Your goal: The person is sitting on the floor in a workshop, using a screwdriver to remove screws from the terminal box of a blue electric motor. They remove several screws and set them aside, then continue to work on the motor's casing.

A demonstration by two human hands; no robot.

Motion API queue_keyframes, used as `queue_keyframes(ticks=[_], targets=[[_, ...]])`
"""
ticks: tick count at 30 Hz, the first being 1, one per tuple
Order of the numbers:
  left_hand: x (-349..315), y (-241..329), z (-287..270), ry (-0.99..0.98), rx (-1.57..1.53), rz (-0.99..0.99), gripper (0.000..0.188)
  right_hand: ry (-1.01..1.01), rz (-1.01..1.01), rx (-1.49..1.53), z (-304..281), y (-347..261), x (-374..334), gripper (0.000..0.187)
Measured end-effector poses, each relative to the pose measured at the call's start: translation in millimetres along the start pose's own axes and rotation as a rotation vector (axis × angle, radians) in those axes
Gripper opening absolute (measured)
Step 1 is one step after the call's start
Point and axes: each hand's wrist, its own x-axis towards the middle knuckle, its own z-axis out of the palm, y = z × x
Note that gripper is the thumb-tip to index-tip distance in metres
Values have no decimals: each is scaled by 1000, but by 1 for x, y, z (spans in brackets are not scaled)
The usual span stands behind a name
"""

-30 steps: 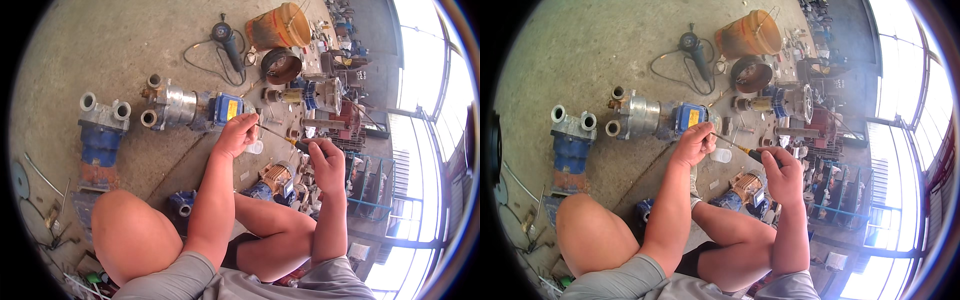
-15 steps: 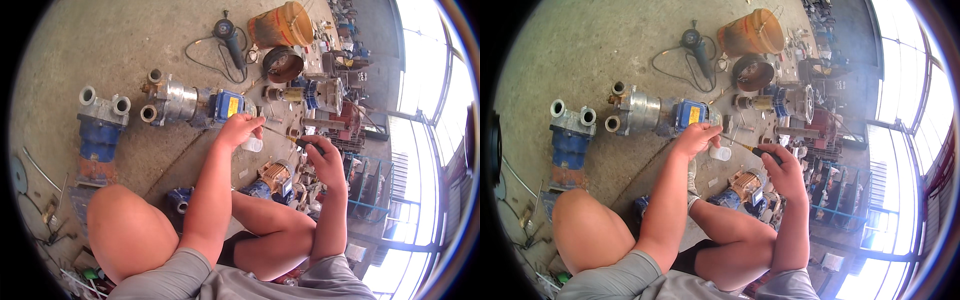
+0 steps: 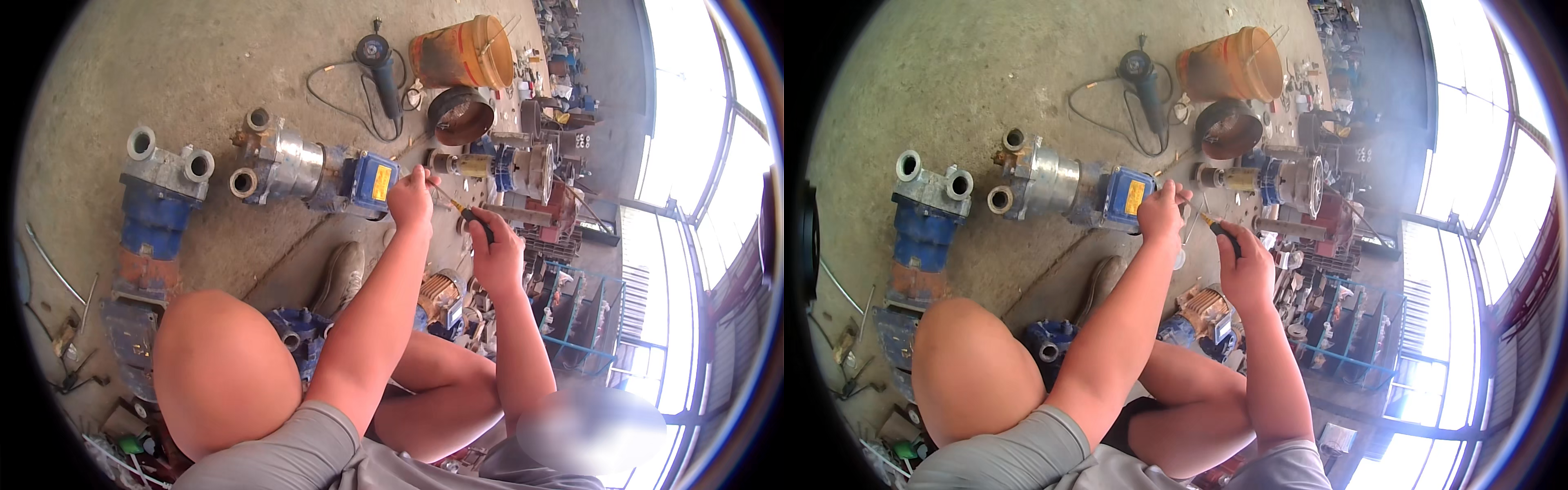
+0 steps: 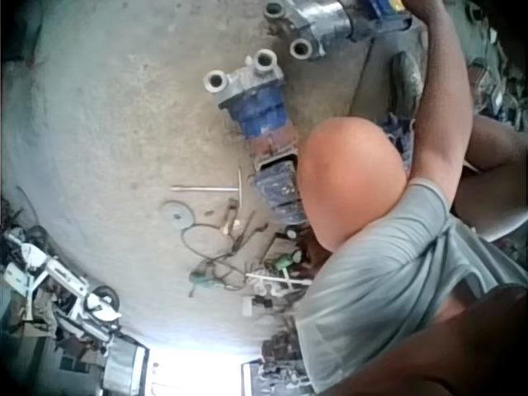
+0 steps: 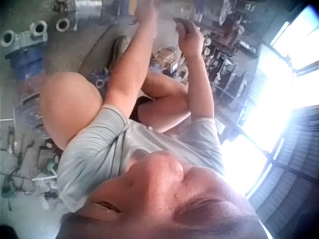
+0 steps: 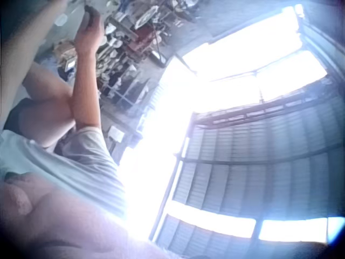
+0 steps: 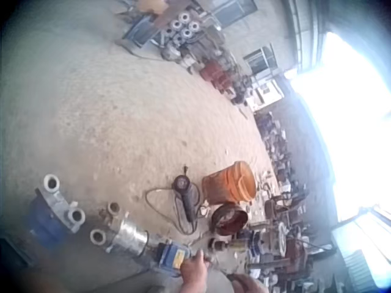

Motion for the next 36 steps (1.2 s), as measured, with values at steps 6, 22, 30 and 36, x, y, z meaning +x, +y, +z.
queue_keyframes(ticks=[6,22,30,36], targets=[[4,-11,-11,-121,-267,-181,22,-53,-37,-55,14,2,14,23],[25,-11,-4,-96,-667,-296,6,-192,-199,-223,22,-1,66,21],[24,-10,-5,-157,-657,-266,4,-220,-297,-311,17,-3,86,19],[14,-7,-8,-319,-693,-318,10,-312,-194,-295,20,-12,102,21]])
